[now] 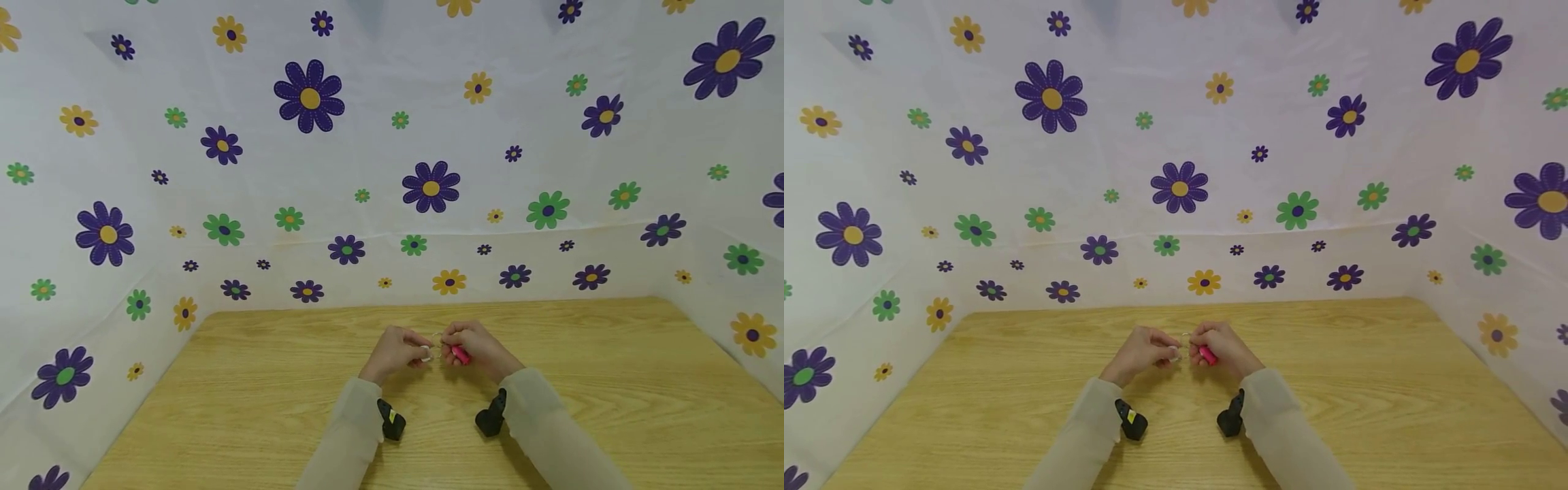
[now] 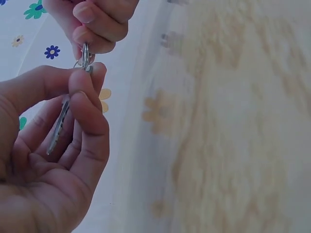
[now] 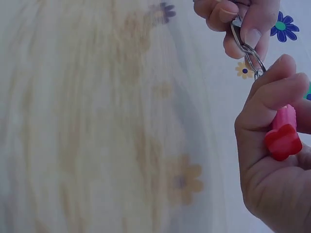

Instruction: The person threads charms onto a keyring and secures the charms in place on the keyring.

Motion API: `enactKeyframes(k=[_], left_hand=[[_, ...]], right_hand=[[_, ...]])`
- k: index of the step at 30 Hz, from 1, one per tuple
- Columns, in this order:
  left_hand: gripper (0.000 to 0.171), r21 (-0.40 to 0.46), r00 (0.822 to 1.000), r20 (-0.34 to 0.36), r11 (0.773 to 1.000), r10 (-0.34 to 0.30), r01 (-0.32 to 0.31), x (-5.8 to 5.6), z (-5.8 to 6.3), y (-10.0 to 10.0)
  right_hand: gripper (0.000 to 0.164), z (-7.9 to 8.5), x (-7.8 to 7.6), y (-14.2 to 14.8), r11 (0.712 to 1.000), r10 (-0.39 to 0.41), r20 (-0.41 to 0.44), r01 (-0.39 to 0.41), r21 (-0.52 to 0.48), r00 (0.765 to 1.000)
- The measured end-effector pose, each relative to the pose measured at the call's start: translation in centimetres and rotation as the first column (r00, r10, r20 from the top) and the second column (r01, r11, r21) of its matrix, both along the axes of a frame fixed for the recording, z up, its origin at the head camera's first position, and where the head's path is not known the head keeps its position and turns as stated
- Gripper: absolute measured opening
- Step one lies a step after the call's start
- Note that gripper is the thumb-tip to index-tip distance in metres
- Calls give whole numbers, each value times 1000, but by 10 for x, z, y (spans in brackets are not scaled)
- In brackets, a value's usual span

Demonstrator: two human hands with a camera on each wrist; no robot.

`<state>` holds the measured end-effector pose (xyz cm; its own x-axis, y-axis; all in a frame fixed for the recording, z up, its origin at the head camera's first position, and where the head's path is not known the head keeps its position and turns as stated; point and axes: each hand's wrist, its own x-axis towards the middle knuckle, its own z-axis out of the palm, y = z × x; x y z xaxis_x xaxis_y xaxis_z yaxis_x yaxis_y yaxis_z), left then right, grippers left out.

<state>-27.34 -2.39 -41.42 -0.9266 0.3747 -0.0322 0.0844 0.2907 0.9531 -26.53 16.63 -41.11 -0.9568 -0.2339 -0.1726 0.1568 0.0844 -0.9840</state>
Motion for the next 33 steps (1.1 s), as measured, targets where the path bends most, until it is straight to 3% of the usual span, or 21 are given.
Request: enactKeyframes(k=[9,19,26,33], left_hand=[[14,40,998,53,999,-21,19,-3,-4,-5],[12,67,993,87,995,-81,75,-3,-8,-8],[11,32,998,56,999,-37,35,-2,-7,-10],[13,18,999,45,1000,-6,5,-2,-4,-9]], right_hand=[[19,-5,-2,1,998,47,2,-47,-46,999],[20,-5,-1,2,983,177,-29,-178,-53,984],[18,2,2,1,984,128,-77,-117,132,989],[11,3,1,-2,994,68,-69,-61,91,995]])
